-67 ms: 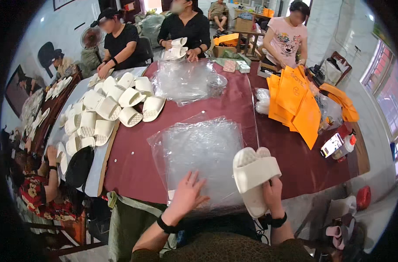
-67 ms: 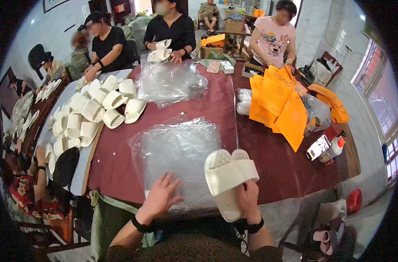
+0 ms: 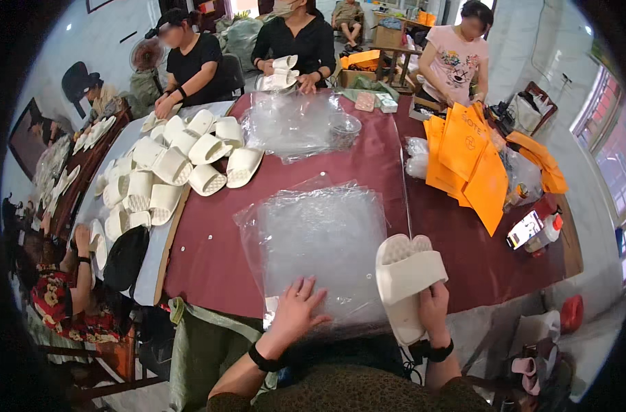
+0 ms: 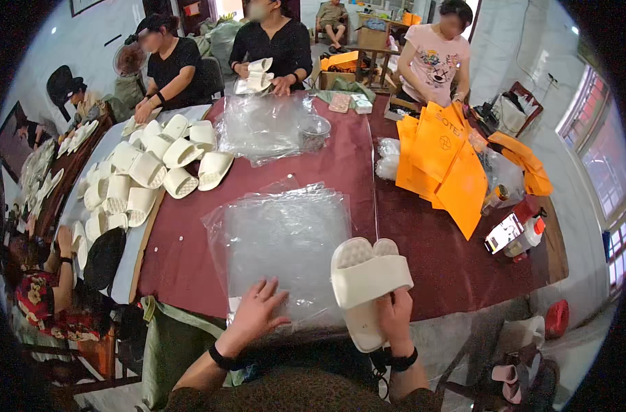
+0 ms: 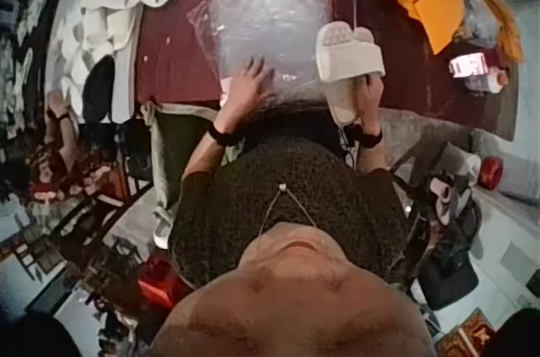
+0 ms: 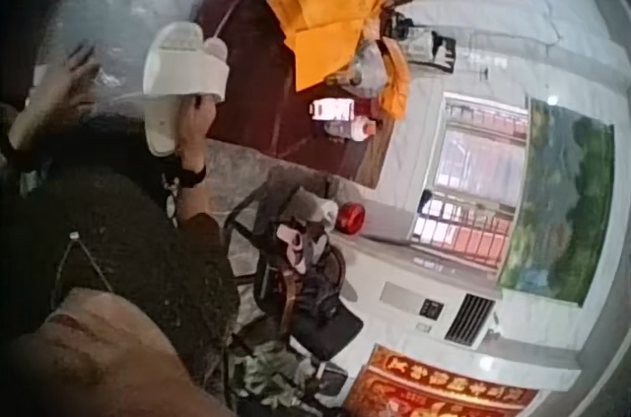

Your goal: Packing pairs of white slides into plastic bags.

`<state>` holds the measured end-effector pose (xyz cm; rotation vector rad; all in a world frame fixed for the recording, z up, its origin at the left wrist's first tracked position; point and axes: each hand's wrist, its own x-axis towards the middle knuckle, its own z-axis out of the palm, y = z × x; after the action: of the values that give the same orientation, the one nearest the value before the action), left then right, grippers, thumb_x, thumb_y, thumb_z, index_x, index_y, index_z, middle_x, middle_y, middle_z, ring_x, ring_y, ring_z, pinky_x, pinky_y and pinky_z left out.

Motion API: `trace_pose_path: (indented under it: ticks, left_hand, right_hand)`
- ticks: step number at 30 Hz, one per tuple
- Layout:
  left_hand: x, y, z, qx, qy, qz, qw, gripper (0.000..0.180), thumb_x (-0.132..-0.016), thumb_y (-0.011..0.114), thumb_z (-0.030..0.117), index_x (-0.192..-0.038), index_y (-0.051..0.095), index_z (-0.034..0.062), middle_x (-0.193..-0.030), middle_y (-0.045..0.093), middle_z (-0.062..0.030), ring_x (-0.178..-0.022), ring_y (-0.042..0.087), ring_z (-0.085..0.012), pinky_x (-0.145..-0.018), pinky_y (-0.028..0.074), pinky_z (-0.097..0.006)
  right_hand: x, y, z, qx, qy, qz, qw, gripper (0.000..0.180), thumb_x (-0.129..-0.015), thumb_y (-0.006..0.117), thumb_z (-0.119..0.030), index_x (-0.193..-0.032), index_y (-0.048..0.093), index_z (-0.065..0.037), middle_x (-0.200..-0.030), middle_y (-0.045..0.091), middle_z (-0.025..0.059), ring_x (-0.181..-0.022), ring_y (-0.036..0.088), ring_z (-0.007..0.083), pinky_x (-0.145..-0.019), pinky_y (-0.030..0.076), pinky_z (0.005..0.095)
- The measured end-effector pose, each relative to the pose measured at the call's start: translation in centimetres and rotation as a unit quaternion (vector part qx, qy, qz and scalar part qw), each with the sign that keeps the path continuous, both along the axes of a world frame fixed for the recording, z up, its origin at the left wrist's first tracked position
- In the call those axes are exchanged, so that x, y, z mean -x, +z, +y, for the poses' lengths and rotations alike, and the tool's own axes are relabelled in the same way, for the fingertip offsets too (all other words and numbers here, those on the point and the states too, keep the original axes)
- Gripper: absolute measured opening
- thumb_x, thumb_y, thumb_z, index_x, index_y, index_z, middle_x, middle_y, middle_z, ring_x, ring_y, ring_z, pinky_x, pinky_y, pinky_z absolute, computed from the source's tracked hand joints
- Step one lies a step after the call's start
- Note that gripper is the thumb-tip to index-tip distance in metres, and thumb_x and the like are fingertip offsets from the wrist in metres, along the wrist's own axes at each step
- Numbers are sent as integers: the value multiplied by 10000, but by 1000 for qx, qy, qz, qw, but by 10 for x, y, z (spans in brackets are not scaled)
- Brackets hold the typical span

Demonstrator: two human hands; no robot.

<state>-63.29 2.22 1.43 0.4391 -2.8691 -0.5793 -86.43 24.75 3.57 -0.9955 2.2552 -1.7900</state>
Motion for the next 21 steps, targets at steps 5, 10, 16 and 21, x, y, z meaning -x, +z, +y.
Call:
trace_pose_path:
  ticks: [5,10,16,21]
  left_hand:
    - [5,-19,-7,3,12,30,999,499,-900,643,392,-1343,576,173,-1519,383,-176,-1370,367,-433,-1098,341,-531]
    - [28,-20,-17,-54,56,62,995,388,-968,551,334,-1311,615,166,-1470,452,-186,-1359,385,-440,-1105,345,-499]
    - [44,-25,-30,-202,116,115,966,347,-1018,467,311,-1249,669,149,-1409,525,-192,-1351,406,-433,-1122,336,-460]
    - [50,-27,-52,-331,123,93,931,396,-1048,404,358,-1251,668,144,-1423,527,-165,-1365,416,-368,-1149,294,-413]
  right_hand:
    - [2,6,8,46,10,-36,998,304,-1002,533,-198,-1146,618,56,-1055,680,120,-995,632,200,-851,490,345]
    - [-2,19,5,57,30,-45,997,321,-1000,536,-225,-1148,619,48,-1053,685,117,-974,646,207,-840,500,350]
    - [-25,43,6,-86,251,26,964,366,-906,626,-231,-1199,615,-13,-1090,676,200,-997,665,374,-869,517,415]
    - [-33,27,2,-174,347,179,904,428,-881,648,-302,-1240,609,-74,-1185,629,207,-1067,599,440,-907,502,458]
